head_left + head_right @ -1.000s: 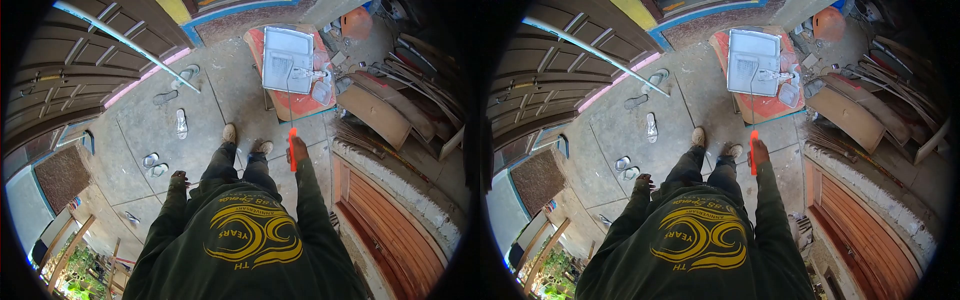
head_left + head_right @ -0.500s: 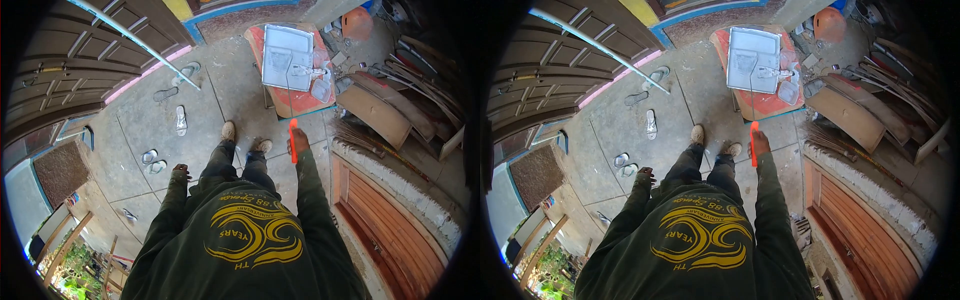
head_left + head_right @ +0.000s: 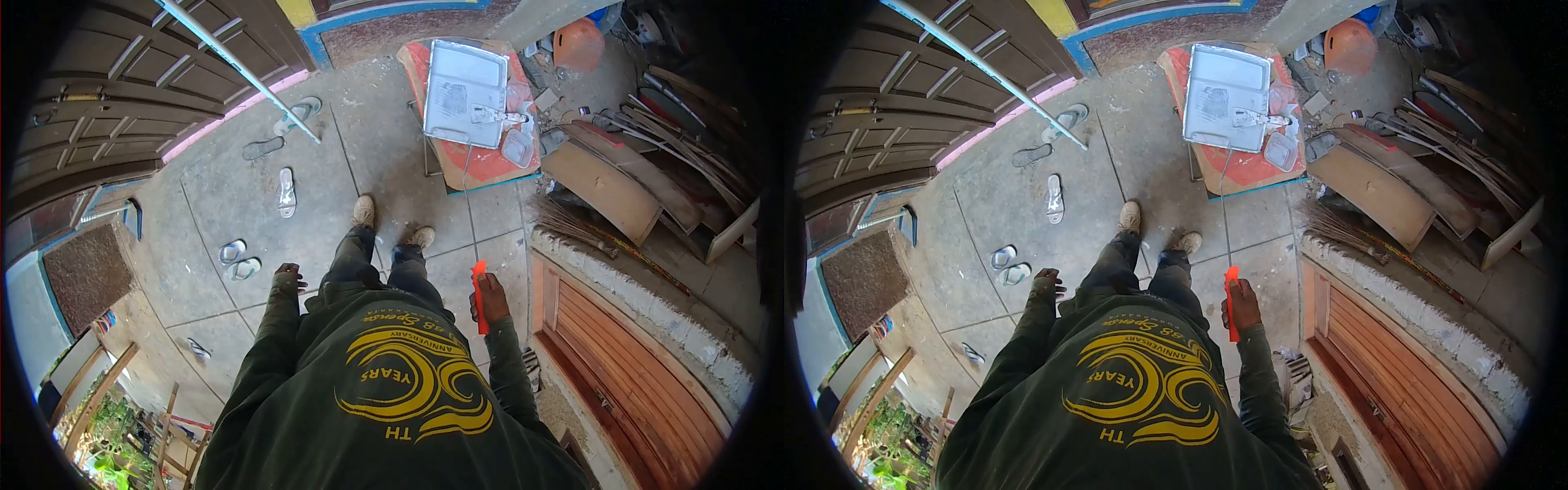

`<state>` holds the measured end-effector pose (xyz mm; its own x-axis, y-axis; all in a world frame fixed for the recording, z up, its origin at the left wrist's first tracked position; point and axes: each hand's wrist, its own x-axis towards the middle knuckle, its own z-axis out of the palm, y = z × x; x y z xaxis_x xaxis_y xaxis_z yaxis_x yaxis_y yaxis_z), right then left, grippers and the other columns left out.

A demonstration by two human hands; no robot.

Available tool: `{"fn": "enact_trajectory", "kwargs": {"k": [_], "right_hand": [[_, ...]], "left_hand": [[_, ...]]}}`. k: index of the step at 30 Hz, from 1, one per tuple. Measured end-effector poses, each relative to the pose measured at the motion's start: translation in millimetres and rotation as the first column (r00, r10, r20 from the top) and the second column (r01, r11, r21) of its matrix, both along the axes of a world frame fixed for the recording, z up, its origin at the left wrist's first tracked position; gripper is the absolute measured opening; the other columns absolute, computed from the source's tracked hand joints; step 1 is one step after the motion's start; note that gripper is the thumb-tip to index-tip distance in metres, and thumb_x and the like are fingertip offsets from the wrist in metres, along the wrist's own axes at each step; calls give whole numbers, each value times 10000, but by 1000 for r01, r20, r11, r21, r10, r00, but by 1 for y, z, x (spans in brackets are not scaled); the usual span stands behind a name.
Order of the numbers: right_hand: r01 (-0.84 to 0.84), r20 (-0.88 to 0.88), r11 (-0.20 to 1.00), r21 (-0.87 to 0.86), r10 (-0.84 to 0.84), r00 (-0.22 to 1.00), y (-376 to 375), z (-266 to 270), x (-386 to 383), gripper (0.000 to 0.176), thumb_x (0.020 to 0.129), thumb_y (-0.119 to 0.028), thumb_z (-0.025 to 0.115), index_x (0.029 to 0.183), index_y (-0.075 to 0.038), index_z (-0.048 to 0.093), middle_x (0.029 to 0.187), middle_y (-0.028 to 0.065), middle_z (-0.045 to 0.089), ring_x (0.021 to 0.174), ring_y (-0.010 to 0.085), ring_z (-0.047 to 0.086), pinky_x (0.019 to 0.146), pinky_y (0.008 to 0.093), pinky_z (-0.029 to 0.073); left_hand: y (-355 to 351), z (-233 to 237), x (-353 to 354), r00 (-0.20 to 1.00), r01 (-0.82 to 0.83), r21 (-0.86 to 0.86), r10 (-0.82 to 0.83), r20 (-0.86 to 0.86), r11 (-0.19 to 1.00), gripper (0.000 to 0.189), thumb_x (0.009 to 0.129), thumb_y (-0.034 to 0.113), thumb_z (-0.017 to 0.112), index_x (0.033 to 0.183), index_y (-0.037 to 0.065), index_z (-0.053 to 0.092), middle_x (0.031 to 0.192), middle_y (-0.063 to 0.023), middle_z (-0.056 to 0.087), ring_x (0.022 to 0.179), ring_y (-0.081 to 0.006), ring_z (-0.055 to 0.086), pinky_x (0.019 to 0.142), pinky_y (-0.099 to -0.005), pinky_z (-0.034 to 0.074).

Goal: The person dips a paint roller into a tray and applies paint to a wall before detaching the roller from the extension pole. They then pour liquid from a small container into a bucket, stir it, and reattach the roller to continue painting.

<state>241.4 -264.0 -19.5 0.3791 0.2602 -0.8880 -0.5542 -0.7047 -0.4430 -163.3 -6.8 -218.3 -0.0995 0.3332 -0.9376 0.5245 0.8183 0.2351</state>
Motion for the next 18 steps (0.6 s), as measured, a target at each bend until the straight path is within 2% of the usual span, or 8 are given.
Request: {"fn": "enact_trajectory", "kwargs": {"k": [2,6,9,11,13,16,18], "right_hand": [[-10,18,1000,-23,11,1000,5,-3,2,279,931,-379,403,960,-105,445,536,41,453,335,133,406,309,281,342],[-63,49,998,-2,63,997,24,-34,18,280,930,-384,405,953,-106,437,545,43,452,342,138,411,313,289,347],[-17,79,998,60,12,997,54,-53,32,309,927,-390,406,956,-83,421,533,55,459,329,156,417,302,298,345],[51,38,994,94,-55,998,69,-57,39,329,923,-414,407,956,-87,421,523,57,451,325,162,416,301,306,345],[32,70,996,82,-38,997,57,-60,31,332,918,-426,416,959,-97,424,510,54,442,320,162,412,298,309,341],[-19,40,999,42,17,999,25,-49,7,315,924,-417,412,984,-110,451,515,46,435,324,152,396,307,300,348],[20,-26,1000,-1,-20,999,14,-42,-2,322,922,-422,416,995,-111,455,507,50,433,321,158,408,303,314,355]], "left_hand": [[-2,3,2,1000,2,-3,-2,30,1000,194,886,278,523,1033,153,516,848,-111,584,619,-259,624,492,-412,465],[-4,7,4,999,0,26,-1,40,1000,195,892,284,517,1039,156,516,845,-106,585,619,-255,624,499,-409,462],[-3,4,-2,999,-2,45,1,34,999,202,883,264,512,1036,133,517,860,-129,596,583,-261,628,477,-413,498],[-1,6,-1,999,-13,39,11,33,999,204,883,265,513,1038,132,512,862,-127,595,585,-260,629,474,-412,497],[1,9,0,999,-36,48,34,41,998,205,883,263,511,1041,132,509,864,-128,595,587,-264,631,468,-409,498],[-3,7,-6,996,-74,61,71,52,995,209,883,259,509,1049,132,500,869,-132,594,598,-275,634,458,-411,500],[-7,3,-14,995,-81,69,77,58,994,212,883,258,508,1053,132,496,872,-135,594,606,-283,635,454,-415,502]]}}
